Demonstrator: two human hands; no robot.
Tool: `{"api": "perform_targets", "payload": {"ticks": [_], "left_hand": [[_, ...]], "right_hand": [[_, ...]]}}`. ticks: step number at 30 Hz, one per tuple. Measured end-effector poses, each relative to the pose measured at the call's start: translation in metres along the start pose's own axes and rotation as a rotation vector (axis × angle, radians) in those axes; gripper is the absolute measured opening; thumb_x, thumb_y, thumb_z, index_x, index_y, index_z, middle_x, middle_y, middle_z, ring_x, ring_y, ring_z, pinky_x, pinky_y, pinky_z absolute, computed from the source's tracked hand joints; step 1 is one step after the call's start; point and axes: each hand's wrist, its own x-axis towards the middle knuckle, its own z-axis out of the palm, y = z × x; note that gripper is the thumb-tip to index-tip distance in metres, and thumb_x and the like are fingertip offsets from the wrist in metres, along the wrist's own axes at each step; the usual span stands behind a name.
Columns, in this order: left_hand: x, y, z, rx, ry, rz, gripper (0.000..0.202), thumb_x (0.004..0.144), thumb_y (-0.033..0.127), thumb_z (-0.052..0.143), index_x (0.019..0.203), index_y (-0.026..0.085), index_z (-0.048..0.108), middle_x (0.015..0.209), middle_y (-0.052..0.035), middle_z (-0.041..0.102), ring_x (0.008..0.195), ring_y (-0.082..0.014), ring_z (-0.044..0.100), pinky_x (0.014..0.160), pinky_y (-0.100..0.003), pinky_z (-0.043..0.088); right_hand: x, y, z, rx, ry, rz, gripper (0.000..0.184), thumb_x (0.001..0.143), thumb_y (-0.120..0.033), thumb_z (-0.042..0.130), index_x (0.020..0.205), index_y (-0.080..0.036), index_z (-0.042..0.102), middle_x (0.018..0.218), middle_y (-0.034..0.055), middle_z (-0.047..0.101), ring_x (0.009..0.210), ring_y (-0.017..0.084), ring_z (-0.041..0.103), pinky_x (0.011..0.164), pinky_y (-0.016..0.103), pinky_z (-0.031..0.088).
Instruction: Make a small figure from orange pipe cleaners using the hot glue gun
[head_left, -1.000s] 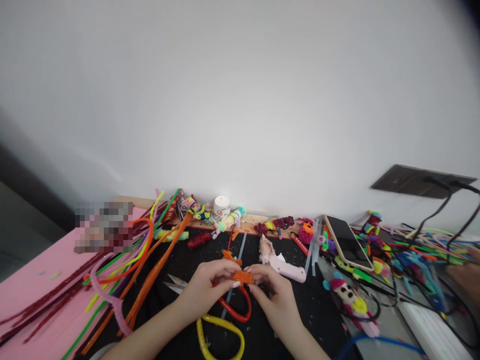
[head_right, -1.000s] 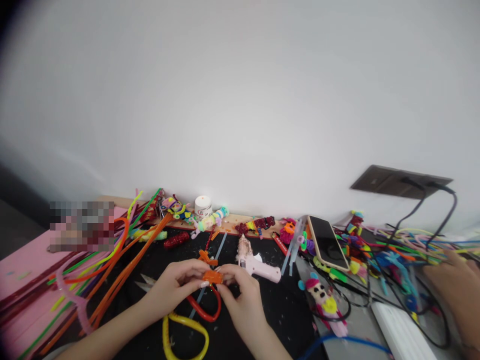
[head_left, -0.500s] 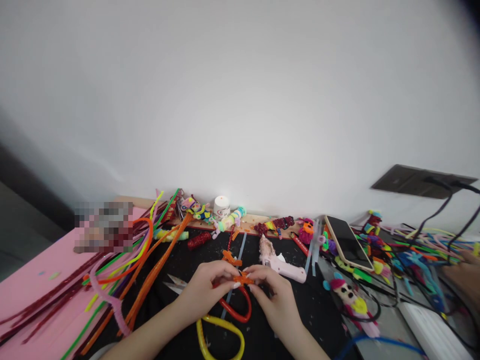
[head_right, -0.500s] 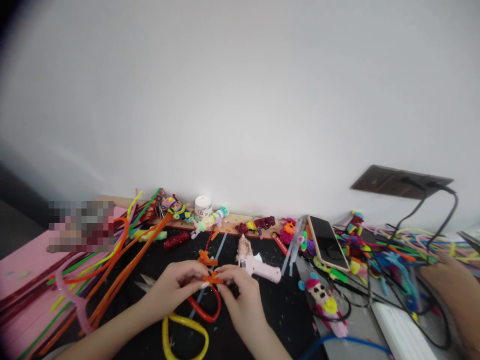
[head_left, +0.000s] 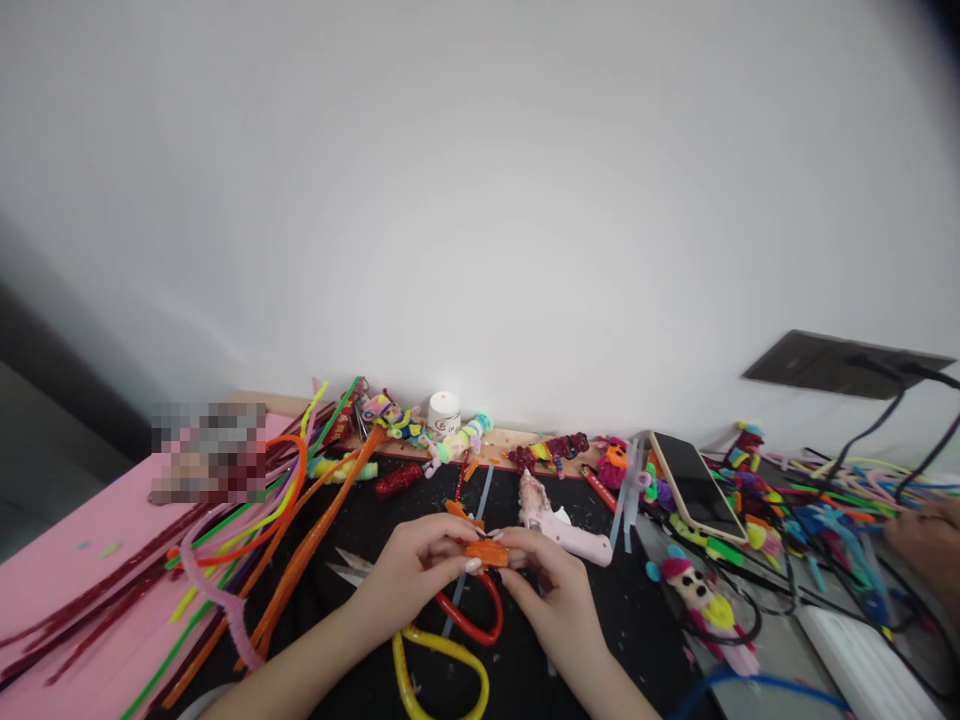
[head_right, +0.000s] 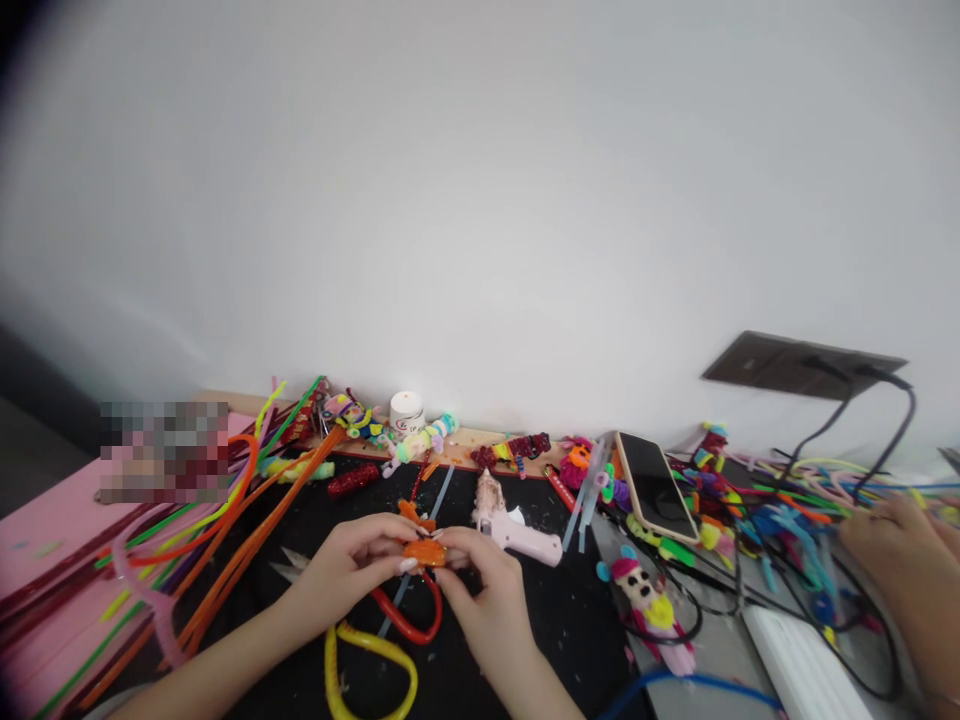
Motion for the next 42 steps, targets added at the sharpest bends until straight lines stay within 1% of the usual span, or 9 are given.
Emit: {"api": "perform_targets", "payload": {"ticks": [4, 6, 13, 18, 23, 29, 35, 39, 42], "left_hand": [[-0.0002, -0.0026, -0.0002, -0.015, -0.015, -0.056, 0.023, 0.072, 0.018, 0.07, 0.095, 0.013, 0.065, 0.082, -0.007, 0.073, 0.074, -0.0188, 0.069, 0.069, -0.029, 0.054], [-0.0003, -0.004, -0.0004, -0.008, -0.016, -0.058, 0.023, 0.073, 0.018, 0.07, 0.095, 0.013, 0.065, 0.08, -0.0064, 0.073, 0.074, -0.0187, 0.069, 0.07, -0.029, 0.054], [0.0001, -0.0009, -0.0006, 0.003, 0.002, -0.016, 0.015, 0.071, 0.015, 0.069, 0.086, 0.013, 0.067, 0.09, -0.0081, 0.072, 0.078, -0.0187, 0.069, 0.071, -0.028, 0.054], [-0.0003, 0.0037, 0.0, 0.052, 0.019, 0.002, 0.012, 0.07, 0.015, 0.07, 0.082, 0.013, 0.07, 0.092, -0.0094, 0.071, 0.079, -0.0195, 0.068, 0.071, -0.029, 0.055], [-0.0002, 0.0032, -0.0002, 0.051, 0.019, 0.009, 0.01, 0.07, 0.013, 0.069, 0.08, 0.013, 0.07, 0.093, -0.0099, 0.071, 0.081, -0.0203, 0.068, 0.072, -0.03, 0.055], [-0.0007, 0.0003, 0.0, 0.003, 0.006, 0.023, 0.015, 0.071, 0.011, 0.068, 0.086, 0.013, 0.067, 0.092, -0.0079, 0.071, 0.081, -0.0187, 0.069, 0.073, -0.028, 0.055], [-0.0024, 0.0017, 0.0009, -0.022, -0.036, 0.004, 0.028, 0.073, 0.012, 0.068, 0.101, 0.015, 0.063, 0.085, -0.006, 0.073, 0.079, -0.0181, 0.069, 0.075, -0.03, 0.055], [-0.0029, 0.003, -0.0002, 0.008, -0.019, 0.074, 0.014, 0.078, 0.016, 0.064, 0.092, 0.016, 0.066, 0.097, -0.0088, 0.071, 0.088, -0.0201, 0.068, 0.079, -0.031, 0.055], [-0.0029, 0.0053, -0.0013, 0.08, -0.019, 0.127, 0.011, 0.081, 0.018, 0.062, 0.089, 0.016, 0.068, 0.1, -0.0103, 0.069, 0.091, -0.0214, 0.067, 0.079, -0.031, 0.055]], "right_hand": [[0.0006, -0.0006, 0.0, -0.013, 0.003, 0.001, 0.021, 0.076, -0.009, 0.061, 0.093, -0.02, 0.068, 0.096, 0.0078, 0.072, 0.083, 0.021, 0.07, 0.072, 0.03, 0.058], [0.0008, -0.001, -0.0001, -0.015, 0.007, -0.001, 0.02, 0.076, -0.01, 0.062, 0.091, -0.02, 0.068, 0.096, 0.0079, 0.072, 0.082, 0.021, 0.07, 0.071, 0.029, 0.058], [0.0007, -0.002, -0.0012, -0.027, -0.021, -0.026, 0.02, 0.076, -0.008, 0.061, 0.089, -0.022, 0.07, 0.095, 0.0072, 0.072, 0.086, 0.022, 0.069, 0.072, 0.029, 0.056], [0.0024, -0.003, -0.0011, -0.017, -0.023, -0.04, 0.022, 0.076, -0.005, 0.06, 0.088, -0.022, 0.069, 0.095, 0.0064, 0.072, 0.086, 0.021, 0.069, 0.072, 0.028, 0.055], [0.0025, -0.0032, -0.0009, -0.03, -0.028, -0.024, 0.02, 0.076, -0.006, 0.061, 0.086, -0.022, 0.069, 0.095, 0.0064, 0.071, 0.086, 0.021, 0.068, 0.072, 0.028, 0.055], [0.0007, 0.0005, 0.0002, 0.057, -0.043, 0.012, 0.025, 0.075, -0.006, 0.061, 0.093, -0.022, 0.066, 0.103, 0.0079, 0.069, 0.087, 0.021, 0.068, 0.073, 0.03, 0.056], [0.0004, 0.0012, 0.0011, 0.053, -0.028, 0.0, 0.026, 0.078, -0.006, 0.058, 0.097, -0.023, 0.064, 0.098, 0.0057, 0.07, 0.086, 0.02, 0.069, 0.075, 0.03, 0.056], [0.0001, -0.0011, 0.0005, 0.038, -0.041, -0.009, 0.025, 0.08, -0.006, 0.057, 0.097, -0.023, 0.063, 0.095, 0.0048, 0.071, 0.084, 0.019, 0.069, 0.075, 0.029, 0.056], [0.0007, -0.0027, -0.0003, 0.012, -0.04, -0.032, 0.023, 0.079, -0.005, 0.057, 0.092, -0.023, 0.064, 0.098, 0.0055, 0.071, 0.089, 0.02, 0.069, 0.076, 0.028, 0.055]]}}
